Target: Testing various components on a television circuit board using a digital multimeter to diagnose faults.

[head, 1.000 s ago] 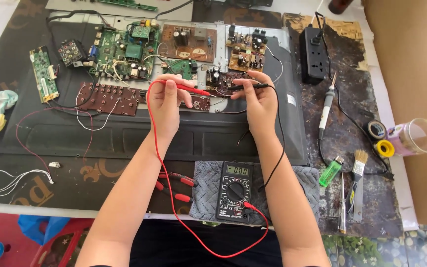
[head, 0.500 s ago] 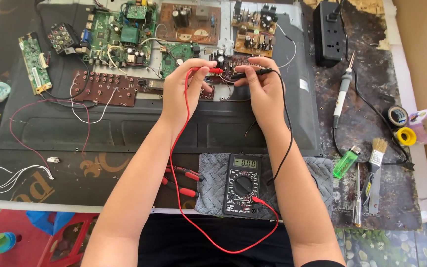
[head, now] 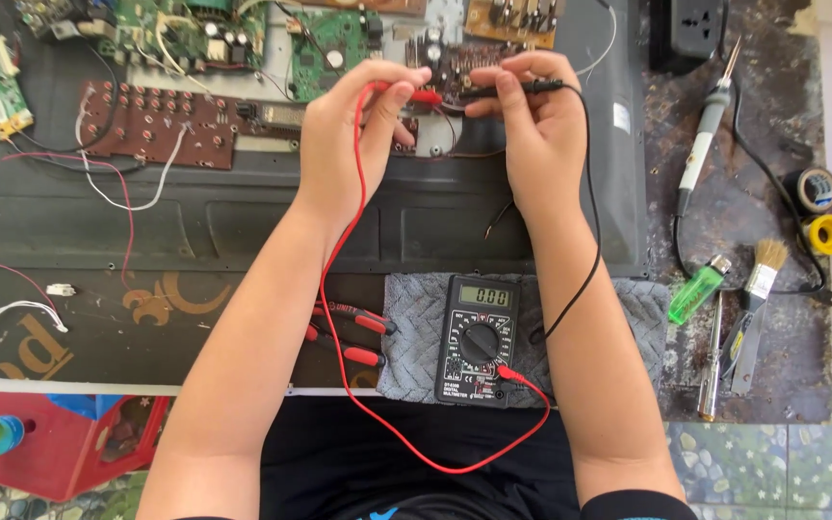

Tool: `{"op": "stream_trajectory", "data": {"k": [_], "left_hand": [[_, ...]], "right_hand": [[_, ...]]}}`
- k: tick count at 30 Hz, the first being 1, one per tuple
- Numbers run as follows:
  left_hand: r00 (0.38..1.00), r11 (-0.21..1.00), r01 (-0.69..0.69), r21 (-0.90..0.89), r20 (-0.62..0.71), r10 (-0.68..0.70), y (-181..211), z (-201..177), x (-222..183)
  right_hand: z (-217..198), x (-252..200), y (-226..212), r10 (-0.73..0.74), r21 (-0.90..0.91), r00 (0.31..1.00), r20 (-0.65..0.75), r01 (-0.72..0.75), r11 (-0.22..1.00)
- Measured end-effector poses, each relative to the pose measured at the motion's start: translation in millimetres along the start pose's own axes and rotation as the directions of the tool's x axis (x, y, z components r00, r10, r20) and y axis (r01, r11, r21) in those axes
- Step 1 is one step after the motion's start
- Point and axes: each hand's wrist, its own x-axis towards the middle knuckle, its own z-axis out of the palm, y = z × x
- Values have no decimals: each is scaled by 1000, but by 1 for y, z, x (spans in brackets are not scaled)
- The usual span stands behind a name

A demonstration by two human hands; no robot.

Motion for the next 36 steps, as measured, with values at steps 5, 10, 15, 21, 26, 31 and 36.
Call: {"op": "stream_trajectory", "data": {"k": [5,10,15,21,26,31,36], "left_hand": [[1000,1000,0,22,-10,0,0,0,-1],[999,999,-27,-30,-22,26,-3,0,0],[1000,1000,0,21,-22,0,-2,2,0],[1000,1000,-15,26,-9,16,-5,3,0],[1000,999,-24,44,-4,24,-5,2,0],[1000,999,-20,48,3,20,-4,2,0],[1000,999,3,46,15,-4,-1,2,1]], "right_hand": [[0,0,-3,11,-49,999,33,-9,999],[2,0,0,13,-42,1000,25,-12,999],[2,-1,-1,-8,11,1000,3,8,1000],[2,1,-1,21,7,1000,-16,-20,1000],[3,1,-3,23,-14,1000,-8,-23,1000],[2,1,-1,10,-9,1000,3,-10,1000],[2,1,-3,-4,-19,1000,-3,4,1000]]}}
